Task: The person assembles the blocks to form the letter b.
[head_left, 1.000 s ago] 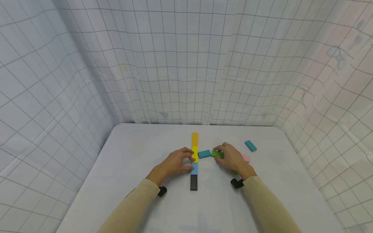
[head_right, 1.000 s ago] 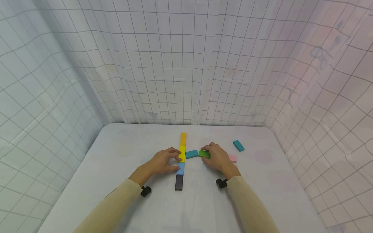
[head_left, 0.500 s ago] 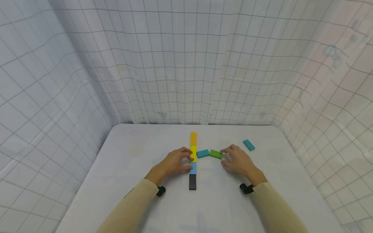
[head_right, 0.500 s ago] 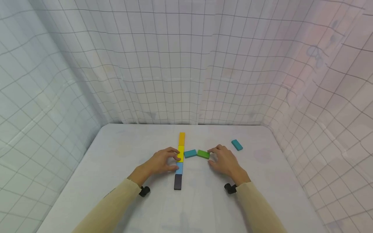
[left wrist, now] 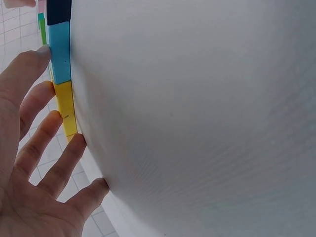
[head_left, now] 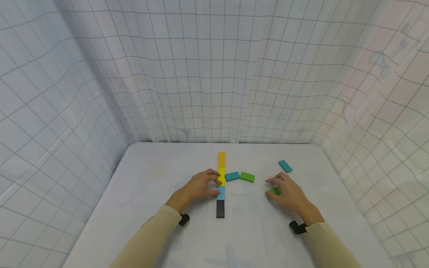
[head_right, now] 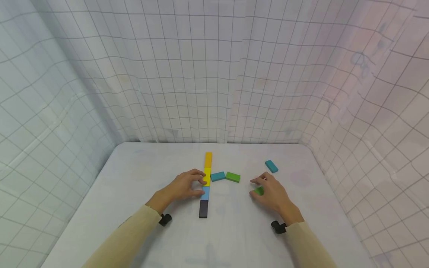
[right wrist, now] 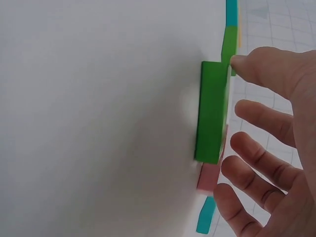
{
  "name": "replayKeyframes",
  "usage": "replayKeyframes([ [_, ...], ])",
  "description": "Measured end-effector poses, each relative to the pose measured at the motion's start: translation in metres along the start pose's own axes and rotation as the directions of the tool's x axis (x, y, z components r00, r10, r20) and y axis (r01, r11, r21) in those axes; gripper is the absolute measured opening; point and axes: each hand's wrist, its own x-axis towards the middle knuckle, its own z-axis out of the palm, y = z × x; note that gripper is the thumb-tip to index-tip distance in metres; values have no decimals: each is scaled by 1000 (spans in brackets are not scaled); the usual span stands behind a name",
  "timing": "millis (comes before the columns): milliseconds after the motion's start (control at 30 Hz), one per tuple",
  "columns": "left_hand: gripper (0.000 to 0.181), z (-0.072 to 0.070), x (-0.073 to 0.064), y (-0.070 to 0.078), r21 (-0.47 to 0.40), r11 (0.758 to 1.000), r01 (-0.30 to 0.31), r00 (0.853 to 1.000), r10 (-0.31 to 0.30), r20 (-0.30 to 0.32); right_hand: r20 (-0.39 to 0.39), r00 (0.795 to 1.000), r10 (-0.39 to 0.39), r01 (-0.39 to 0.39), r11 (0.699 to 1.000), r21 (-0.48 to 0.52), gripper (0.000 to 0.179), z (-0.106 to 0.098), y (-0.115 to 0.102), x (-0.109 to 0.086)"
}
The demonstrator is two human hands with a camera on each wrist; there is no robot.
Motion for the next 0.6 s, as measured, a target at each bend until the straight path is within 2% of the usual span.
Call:
replayKeyframes([
  [300, 26, 1, 2, -3, 24, 1000, -7, 1000, 7, -8, -3, 1000, 28, -28, 997, 74, 45, -1, 6, -16],
  [600, 25, 0, 1, -2, 23, 1000, -14, 1000, 14, 11, -19, 999, 45, -44, 998, 55, 50, 3, 3, -27],
])
